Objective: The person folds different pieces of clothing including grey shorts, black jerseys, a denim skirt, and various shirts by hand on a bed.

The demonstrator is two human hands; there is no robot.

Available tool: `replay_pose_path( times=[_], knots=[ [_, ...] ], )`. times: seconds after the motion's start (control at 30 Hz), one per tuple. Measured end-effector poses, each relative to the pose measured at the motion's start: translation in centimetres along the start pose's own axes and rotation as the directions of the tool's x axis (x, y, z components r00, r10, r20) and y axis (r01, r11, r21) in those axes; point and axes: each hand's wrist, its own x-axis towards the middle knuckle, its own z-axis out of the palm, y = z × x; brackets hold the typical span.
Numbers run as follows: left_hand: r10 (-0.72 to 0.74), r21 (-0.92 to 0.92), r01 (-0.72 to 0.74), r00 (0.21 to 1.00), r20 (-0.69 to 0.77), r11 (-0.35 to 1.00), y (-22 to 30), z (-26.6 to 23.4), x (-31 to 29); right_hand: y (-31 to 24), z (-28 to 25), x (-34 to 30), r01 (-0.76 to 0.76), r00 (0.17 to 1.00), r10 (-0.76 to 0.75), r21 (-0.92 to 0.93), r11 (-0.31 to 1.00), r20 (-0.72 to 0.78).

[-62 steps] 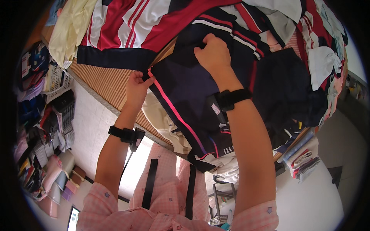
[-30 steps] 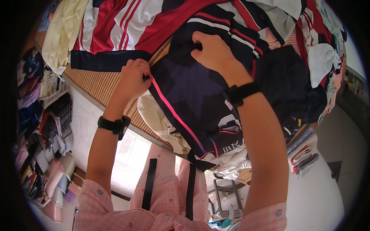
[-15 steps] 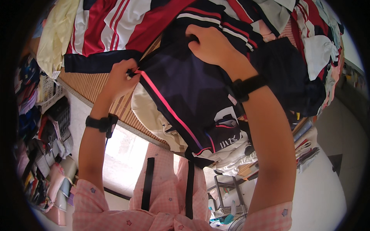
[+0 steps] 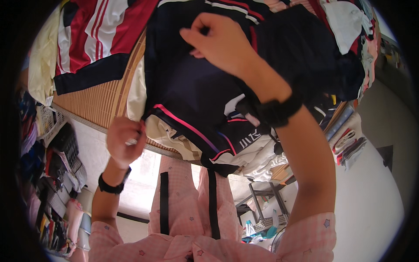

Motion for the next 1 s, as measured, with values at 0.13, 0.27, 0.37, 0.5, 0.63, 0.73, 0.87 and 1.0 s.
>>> replay_pose_path(
  times=[0.13,0.27,0.37,0.5,0.63,0.73,0.87,1.0],
  knots=[
    [0.09,-0.154,-0.07,0.988,0.128,0.986,4.3,4.5,-1.7,3.1,-1.0,-6.9,0.056,0.989,-0.045,0.082,0.995,-0.141],
    [0.1,-0.139,-0.062,0.953,0.285,0.988,5.8,8.7,-3.8,8.6,-1.3,-11.5,-0.102,0.979,0.142,0.246,0.964,-0.15],
    [0.029,0.033,-0.047,0.903,0.428,0.998,5.5,11.1,-5.3,12.5,-1.4,-12.2,-0.204,0.96,0.22,0.107,0.973,-0.176],
    [-0.095,0.092,0.057,0.867,0.489,0.994,5.7,12.1,-6.0,14.8,-2.2,-12.9,-0.191,0.976,0.17,-0.154,0.969,-0.139],
    [-0.165,0.182,0.101,0.909,0.384,0.978,5.3,11.4,-3.1,15.0,-2.1,-14.1,-0.061,0.97,0.019,-0.169,0.984,-0.241],
    [-0.161,0.177,0.125,0.965,0.207,0.976,3.0,12.0,2.0,15.3,-2.7,-14.5,-0.084,0.945,0.038,-0.129,0.988,-0.326],
    [-0.027,0.266,-0.05,0.96,0.279,0.963,-2.0,14.0,9.4,16.2,-2.1,-16.2,-0.117,0.858,0.031,-0.137,0.984,-0.513],
    [-0.402,0.191,0.358,0.735,0.546,0.914,-4.0,15.2,13.1,17.1,0.4,-20.5,-0.083,0.727,-0.071,-0.19,0.978,-0.683]
  ],
)
